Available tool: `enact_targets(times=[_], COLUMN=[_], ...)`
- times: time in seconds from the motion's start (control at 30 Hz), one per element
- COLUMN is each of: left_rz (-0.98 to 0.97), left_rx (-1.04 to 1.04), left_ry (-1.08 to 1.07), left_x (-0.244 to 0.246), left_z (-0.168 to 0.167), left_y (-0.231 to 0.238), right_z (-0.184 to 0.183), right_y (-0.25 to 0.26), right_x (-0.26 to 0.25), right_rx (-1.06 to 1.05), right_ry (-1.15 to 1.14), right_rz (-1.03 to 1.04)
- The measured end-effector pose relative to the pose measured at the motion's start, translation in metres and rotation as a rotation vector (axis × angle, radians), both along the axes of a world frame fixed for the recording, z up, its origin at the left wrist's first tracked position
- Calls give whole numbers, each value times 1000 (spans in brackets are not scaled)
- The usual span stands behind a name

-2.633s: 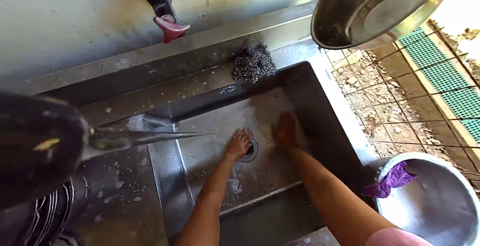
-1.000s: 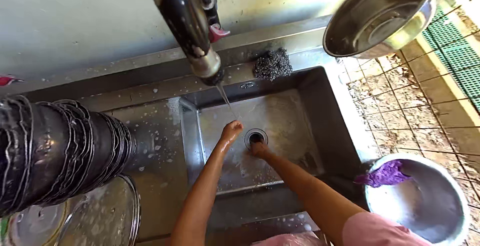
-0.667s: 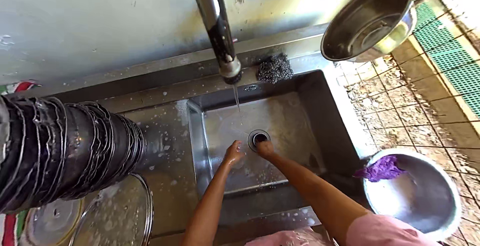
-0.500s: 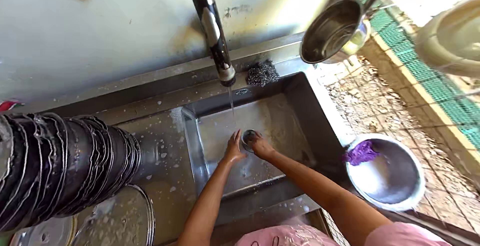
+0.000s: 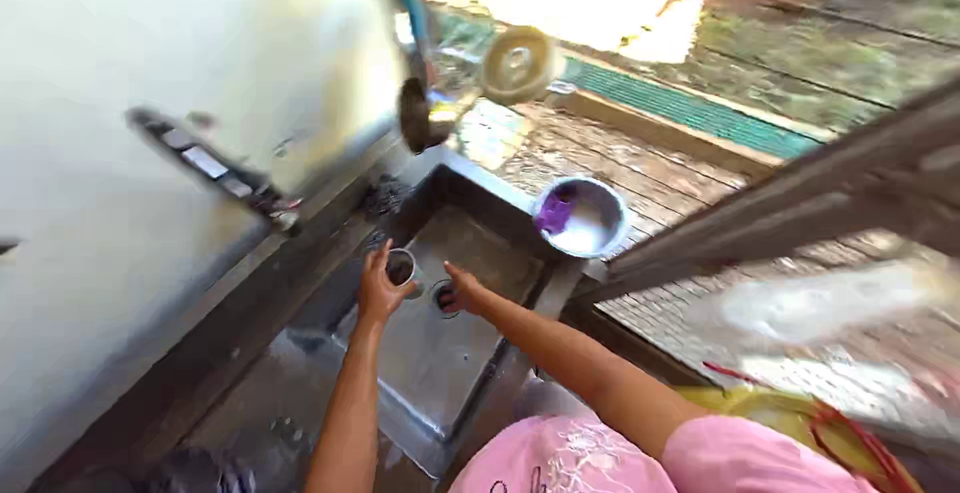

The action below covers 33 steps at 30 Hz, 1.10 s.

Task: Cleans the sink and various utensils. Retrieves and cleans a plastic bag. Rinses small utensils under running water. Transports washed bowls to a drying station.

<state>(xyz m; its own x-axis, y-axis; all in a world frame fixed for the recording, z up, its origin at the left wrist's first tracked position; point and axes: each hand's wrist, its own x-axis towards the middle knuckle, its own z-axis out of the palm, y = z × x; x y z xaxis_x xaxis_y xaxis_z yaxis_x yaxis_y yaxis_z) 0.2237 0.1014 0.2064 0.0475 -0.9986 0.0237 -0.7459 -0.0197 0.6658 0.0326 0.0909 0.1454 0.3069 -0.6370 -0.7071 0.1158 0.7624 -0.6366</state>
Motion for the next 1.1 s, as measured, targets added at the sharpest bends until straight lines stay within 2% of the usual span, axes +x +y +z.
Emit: enact_targets(times=[0.07,0.13,0.23,0.33,0.4,0.5,0.63,0.7,0.77,0.83,0.93,0.97,1.03,1.1], left_rz=[-177,-336,-559,-744,-788,-862,-1127,-1115,-996,-902,-863,-855,-842,-837], left_rx=[-94,-148,-184,37,222,446,345,269,202,172,191,207,222,219], left_ry=[47,121,353,728,823,669,340,201,153,151,121,118,136,164], left_x=[-37,-80,-146,-217,-274,-384,-535,-579,-595,-592,-574,-570,-565,-561], left_z=[15,32,50,50,43,34,-6,-19,-23,-16,-4,0,3,5], left_y=[4,11,16,20,27,47,55,56,59,69,84,89,99,103], right_z=[2,11,43,58,71,100,112,106,96,81,62,60,56,60], right_y=[14,25,50,97,130,171,192,201,211,223,235,233,221,209], right_x=[-22,-56,-126,-210,-270,-350,-422,-442,-455,-461,-466,-468,-471,-478], right_rx=[106,104,23,-160,-273,-448,-519,-519,-540,-604,-758,-809,-944,-957], right_ry=[-239,-420,-522,-575,-538,-390,-243,-182,-1,450,1316,1487,1655,1653], right_rz=[-89,-164,-382,-616,-789,-1079,-1496,-1648,-1716,-1635,-1134,-948,-675,-484])
